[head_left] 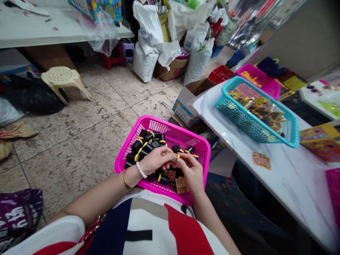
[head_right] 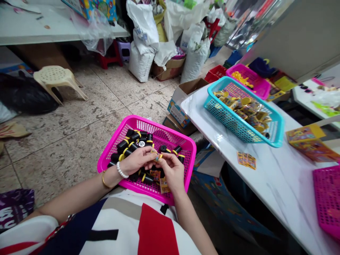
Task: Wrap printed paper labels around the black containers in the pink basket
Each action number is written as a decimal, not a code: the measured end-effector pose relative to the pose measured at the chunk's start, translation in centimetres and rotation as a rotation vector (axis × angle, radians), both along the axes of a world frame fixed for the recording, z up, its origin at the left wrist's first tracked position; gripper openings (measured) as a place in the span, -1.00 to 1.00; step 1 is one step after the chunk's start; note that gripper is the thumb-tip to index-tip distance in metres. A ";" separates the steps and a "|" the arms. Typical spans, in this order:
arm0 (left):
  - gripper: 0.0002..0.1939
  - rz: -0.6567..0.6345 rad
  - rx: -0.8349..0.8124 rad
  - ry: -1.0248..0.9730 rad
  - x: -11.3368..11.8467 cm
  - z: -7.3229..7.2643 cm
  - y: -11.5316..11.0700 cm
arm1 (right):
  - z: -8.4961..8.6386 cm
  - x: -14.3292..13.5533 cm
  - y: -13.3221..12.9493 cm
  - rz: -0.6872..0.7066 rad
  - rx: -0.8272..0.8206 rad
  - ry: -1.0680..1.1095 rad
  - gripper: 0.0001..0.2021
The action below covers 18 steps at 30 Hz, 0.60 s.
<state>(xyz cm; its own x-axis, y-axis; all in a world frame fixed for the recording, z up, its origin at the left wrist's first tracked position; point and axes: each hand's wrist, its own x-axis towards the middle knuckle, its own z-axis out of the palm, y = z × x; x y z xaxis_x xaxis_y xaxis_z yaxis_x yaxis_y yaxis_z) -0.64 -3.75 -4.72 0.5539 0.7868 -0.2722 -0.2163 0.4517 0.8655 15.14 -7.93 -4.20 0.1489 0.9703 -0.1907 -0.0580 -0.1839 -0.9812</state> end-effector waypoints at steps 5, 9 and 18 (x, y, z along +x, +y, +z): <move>-0.61 -0.042 -0.121 -0.021 -0.1 0.3 0.0 | -0.8 1.6 0.2 0.171 0.000 0.149 -0.78; -0.58 -0.110 -0.209 -0.022 -0.3 0.3 0.1 | -1.0 1.3 0.1 0.127 0.018 0.181 -0.83; -0.41 -0.083 -0.178 0.182 0.8 0.5 -0.9 | 0.2 -0.1 -1.5 0.121 0.404 -0.068 -0.89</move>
